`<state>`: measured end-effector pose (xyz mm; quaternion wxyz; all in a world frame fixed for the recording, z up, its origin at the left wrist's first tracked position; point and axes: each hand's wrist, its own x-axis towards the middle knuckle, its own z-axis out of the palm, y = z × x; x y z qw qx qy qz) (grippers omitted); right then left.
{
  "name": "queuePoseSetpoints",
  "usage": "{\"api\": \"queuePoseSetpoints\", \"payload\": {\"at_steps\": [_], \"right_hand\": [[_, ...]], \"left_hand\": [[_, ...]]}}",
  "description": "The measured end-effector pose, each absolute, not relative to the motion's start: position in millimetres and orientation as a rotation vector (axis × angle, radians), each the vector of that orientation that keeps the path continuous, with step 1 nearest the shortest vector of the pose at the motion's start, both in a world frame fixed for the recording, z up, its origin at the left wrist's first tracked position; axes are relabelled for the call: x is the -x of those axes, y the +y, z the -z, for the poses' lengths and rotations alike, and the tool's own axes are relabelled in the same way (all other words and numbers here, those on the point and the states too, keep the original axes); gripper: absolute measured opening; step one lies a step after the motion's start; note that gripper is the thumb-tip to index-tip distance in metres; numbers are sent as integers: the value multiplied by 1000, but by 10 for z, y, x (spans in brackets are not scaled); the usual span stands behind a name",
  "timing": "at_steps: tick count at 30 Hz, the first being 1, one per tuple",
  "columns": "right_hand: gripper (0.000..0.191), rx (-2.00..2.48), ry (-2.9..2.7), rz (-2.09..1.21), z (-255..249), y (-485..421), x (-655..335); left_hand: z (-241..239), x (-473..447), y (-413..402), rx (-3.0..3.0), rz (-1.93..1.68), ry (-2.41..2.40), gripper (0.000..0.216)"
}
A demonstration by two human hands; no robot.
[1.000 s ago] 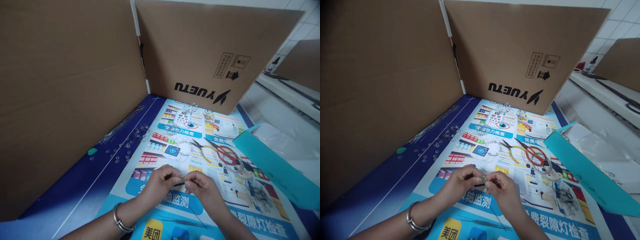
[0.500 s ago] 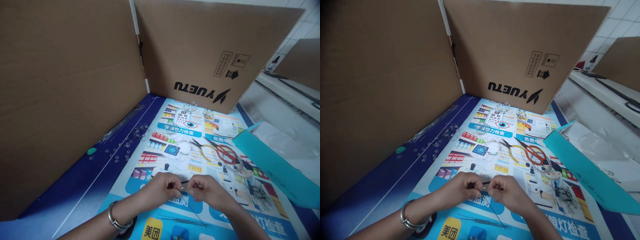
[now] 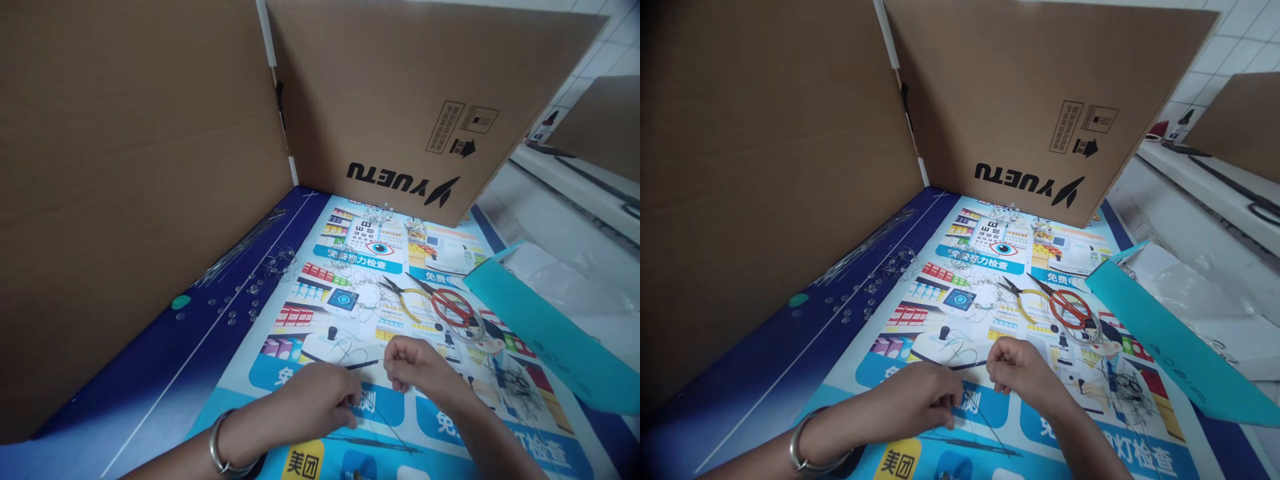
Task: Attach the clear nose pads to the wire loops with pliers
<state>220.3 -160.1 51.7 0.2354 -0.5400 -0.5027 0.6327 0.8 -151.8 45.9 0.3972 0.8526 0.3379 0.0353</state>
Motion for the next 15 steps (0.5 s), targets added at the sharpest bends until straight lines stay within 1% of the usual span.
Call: {"api": "queuePoseSetpoints", "payload": {"at_steps": [5,9,15], "right_hand": [[8,1448,-1485,-1652,-521,-1608,-2198],[9,1421,-1582,-1572,-515,-1624,-2150],[9,1506,-1764,-1267,-546,-1691,-2021]], "left_hand": [[-567,68,-1450,-2203,-161,823,17],[-632,56,-1387,-2122,-307,910,14],[-524,-14,-1408,-2027,-426,926,11]]}}
